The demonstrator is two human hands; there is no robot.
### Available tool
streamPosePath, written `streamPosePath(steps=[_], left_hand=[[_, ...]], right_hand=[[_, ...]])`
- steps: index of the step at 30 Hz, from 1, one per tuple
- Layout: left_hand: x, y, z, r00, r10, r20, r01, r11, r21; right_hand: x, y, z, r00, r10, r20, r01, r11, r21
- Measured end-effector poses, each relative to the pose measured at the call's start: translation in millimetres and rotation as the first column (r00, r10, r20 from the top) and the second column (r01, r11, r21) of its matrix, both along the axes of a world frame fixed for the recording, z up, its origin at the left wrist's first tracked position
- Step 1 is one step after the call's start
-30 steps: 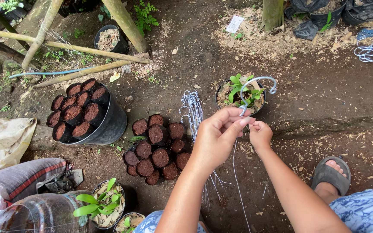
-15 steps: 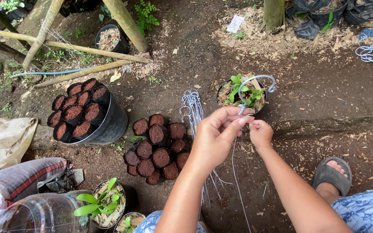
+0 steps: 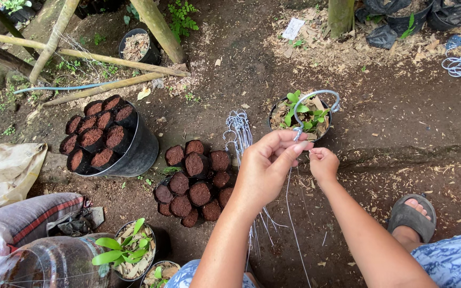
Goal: The person sits on the ground in a plant nursery and bends lengths of wire by hand into hooks and hanger loops. They then attach a formed wire hanger around the rim of a potted plant, threading and twisting the wire ends to secure it to the pot.
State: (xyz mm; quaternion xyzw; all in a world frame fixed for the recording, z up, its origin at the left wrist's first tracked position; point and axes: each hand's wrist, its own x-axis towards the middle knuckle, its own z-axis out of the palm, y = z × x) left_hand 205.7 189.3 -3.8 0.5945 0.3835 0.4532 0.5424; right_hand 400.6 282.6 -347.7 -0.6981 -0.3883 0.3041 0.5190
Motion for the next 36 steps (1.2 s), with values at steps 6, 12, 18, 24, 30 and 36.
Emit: streamPosePath(steps=[6, 12, 18, 24, 30, 36], left_hand=[[1, 1, 3, 1.000, 0.000, -0.003, 0.000, 1.000, 0.012], [1, 0, 6, 1.000, -0.002, 0.029, 0.001, 1.000, 0.017], [-2, -4, 6, 0.998, 0.002, 0.069, -0.003, 1.000, 0.017], [1, -4, 7, 1.000, 0.015, 0.003, -0.015, 0.999, 0.035], [2, -4, 9, 1.000, 0.022, -0.018, -0.022, 1.000, 0.006], [4, -7, 6, 1.000, 0.020, 0.003, -0.020, 1.000, 0.002]], right_hand=[[1, 3, -2, 1.000, 0.012, -0.013, -0.012, 1.000, 0.016], [4, 7, 2, 0.995, -0.008, 0.104, 0.011, 0.999, -0.032], [3, 9, 4, 0.982, 0.003, 0.190, 0.001, 1.000, -0.020], [3, 5, 5, 0.976, 0.027, 0.216, -0.025, 1.000, -0.009], [10, -5, -1, 0.963, 0.034, 0.266, -0.047, 0.998, 0.041], [13, -4, -3, 0.965, 0.048, 0.258, -0.058, 0.998, 0.028]])
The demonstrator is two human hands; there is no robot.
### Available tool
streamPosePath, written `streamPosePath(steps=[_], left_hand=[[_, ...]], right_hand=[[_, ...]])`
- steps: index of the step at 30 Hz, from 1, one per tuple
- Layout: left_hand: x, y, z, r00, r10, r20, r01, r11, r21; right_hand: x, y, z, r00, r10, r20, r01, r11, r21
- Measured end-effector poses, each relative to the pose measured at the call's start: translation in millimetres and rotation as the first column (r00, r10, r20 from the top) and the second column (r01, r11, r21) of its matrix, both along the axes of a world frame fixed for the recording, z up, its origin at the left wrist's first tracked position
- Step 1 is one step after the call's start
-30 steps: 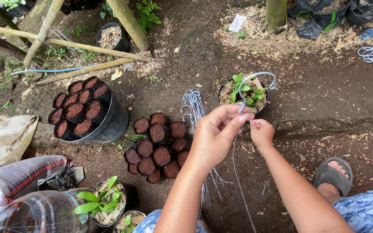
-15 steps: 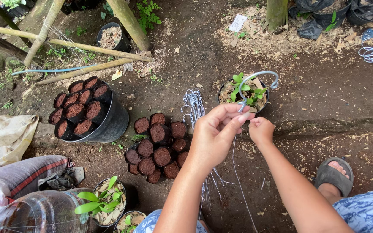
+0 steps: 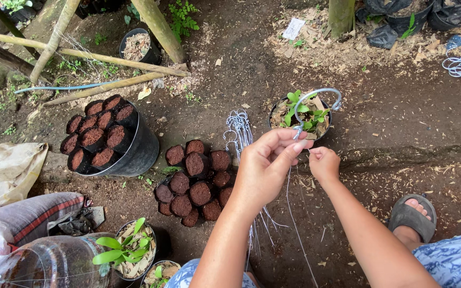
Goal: The person sits on the ground in a plant nursery and bends lengths of wire by hand into hooks and hanger loops. They then attach a formed wire hanger around the rim of a potted plant, threading and twisting the wire ends to secure it to the pot.
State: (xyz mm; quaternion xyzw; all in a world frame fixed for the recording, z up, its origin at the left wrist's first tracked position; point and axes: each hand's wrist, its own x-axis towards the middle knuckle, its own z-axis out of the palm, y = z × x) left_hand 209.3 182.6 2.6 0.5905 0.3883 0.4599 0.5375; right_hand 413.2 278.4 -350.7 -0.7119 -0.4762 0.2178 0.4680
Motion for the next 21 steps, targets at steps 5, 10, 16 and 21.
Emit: streamPosePath(steps=[5, 10, 16, 21], left_hand=[[-2, 0, -1, 1.000, 0.004, -0.007, -0.004, 1.000, 0.022], [-2, 0, 0, 1.000, 0.003, 0.010, -0.003, 1.000, 0.023], [1, 0, 1, 1.000, -0.001, 0.006, 0.001, 1.000, 0.016], [-1, 0, 1, 1.000, 0.005, 0.005, -0.005, 1.000, 0.008]], right_hand=[[-2, 3, 2, 0.999, -0.005, -0.042, 0.004, 0.999, -0.038], [-2, 3, 7, 1.000, -0.002, -0.023, 0.001, 0.999, -0.040], [0, 2, 12, 1.000, 0.009, -0.026, -0.010, 0.999, -0.037], [-1, 1, 16, 1.000, 0.019, -0.006, -0.019, 1.000, -0.020]])
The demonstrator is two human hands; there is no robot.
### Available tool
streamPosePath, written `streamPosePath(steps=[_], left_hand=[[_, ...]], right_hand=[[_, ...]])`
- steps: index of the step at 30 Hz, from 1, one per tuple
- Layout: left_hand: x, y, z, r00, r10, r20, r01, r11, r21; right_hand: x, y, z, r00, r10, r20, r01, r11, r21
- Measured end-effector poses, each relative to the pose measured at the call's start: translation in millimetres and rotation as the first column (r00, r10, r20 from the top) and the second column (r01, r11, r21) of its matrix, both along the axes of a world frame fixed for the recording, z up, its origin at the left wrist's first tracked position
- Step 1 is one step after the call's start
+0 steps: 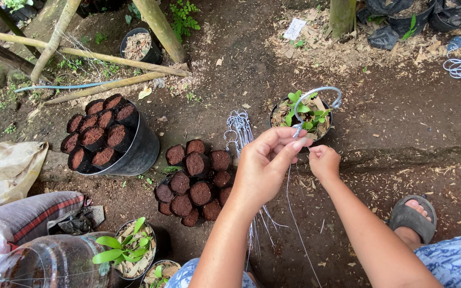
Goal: The person sits on the ground in a plant nursery and bends lengths of wire by hand into hooks and hanger loops. They then attach a formed wire hanger around the rim of a potted plant, threading and twisting the wire ends to secure it to the pot.
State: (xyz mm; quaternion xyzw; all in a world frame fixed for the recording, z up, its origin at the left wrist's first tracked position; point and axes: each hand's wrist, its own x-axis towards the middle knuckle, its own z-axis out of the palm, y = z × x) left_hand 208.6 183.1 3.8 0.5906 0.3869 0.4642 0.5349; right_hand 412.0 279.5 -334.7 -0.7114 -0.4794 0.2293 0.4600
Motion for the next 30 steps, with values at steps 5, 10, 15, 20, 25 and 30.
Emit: streamPosePath(steps=[5, 10, 15, 20, 25, 30], left_hand=[[-1, 1, 0, 1.000, 0.005, -0.002, -0.004, 1.000, 0.011], [0, 0, -1, 1.000, 0.006, 0.007, -0.006, 1.000, 0.016], [2, -2, -2, 1.000, 0.001, 0.012, -0.001, 1.000, 0.030], [3, -4, -1, 1.000, -0.005, 0.004, 0.005, 1.000, 0.011], [3, -3, 0, 0.999, 0.011, -0.036, -0.011, 1.000, 0.005], [4, -5, 0, 1.000, 0.005, -0.020, -0.005, 1.000, 0.010]], right_hand=[[-1, 1, 5, 1.000, -0.010, -0.002, 0.010, 1.000, -0.027], [-3, 0, 5, 1.000, -0.023, -0.006, 0.023, 1.000, -0.012], [-5, -1, 0, 1.000, -0.017, 0.016, 0.017, 1.000, 0.024], [1, -4, -5, 0.997, -0.027, 0.074, 0.025, 0.999, 0.033], [7, -5, -8, 0.999, -0.006, 0.037, 0.005, 1.000, 0.015], [8, -3, -7, 1.000, 0.010, 0.016, -0.010, 1.000, 0.009]])
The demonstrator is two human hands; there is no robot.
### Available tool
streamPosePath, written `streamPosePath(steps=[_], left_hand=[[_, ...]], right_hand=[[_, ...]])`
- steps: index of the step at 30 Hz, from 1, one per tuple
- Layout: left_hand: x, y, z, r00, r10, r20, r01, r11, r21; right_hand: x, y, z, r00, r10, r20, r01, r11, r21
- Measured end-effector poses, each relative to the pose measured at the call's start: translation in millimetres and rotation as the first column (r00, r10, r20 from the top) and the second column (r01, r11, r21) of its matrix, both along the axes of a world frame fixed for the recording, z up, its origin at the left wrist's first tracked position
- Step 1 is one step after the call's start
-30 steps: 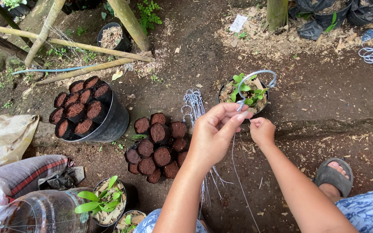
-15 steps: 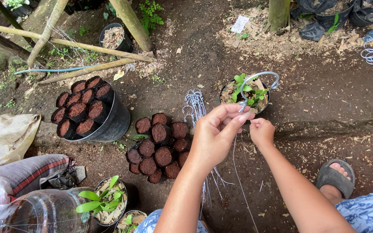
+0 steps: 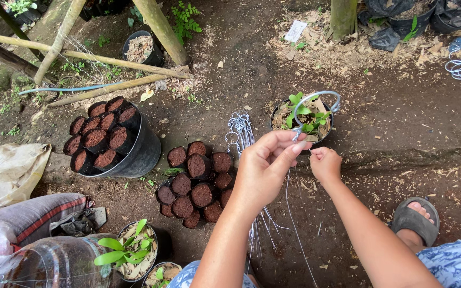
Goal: The person sits on the ground in a plant nursery and bends lengths of wire by hand into hooks and hanger loops. They then attach a formed wire hanger around the rim of a potted plant, threading and twisting the wire ends to secure it to the pot.
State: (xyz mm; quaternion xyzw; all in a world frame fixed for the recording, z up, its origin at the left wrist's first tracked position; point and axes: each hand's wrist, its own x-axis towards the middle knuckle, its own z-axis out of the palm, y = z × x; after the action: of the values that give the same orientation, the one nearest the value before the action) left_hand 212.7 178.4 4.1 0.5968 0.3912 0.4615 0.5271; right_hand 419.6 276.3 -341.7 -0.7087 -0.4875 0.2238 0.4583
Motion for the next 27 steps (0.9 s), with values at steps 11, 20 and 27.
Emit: streamPosePath(steps=[11, 20, 27], left_hand=[[2, 0, 0, 1.000, 0.004, 0.000, -0.004, 1.000, 0.007], [-1, 2, -9, 0.998, -0.032, 0.050, 0.032, 0.999, -0.010], [-44, 23, -36, 0.924, -0.339, 0.178, 0.380, 0.867, -0.321]], right_hand=[[1, 0, 2, 0.999, 0.004, 0.051, -0.005, 1.000, 0.015], [-1, 2, -1, 0.996, 0.000, 0.087, -0.004, 0.999, 0.038], [12, -28, -2, 0.994, 0.012, 0.113, -0.032, 0.984, 0.175]])
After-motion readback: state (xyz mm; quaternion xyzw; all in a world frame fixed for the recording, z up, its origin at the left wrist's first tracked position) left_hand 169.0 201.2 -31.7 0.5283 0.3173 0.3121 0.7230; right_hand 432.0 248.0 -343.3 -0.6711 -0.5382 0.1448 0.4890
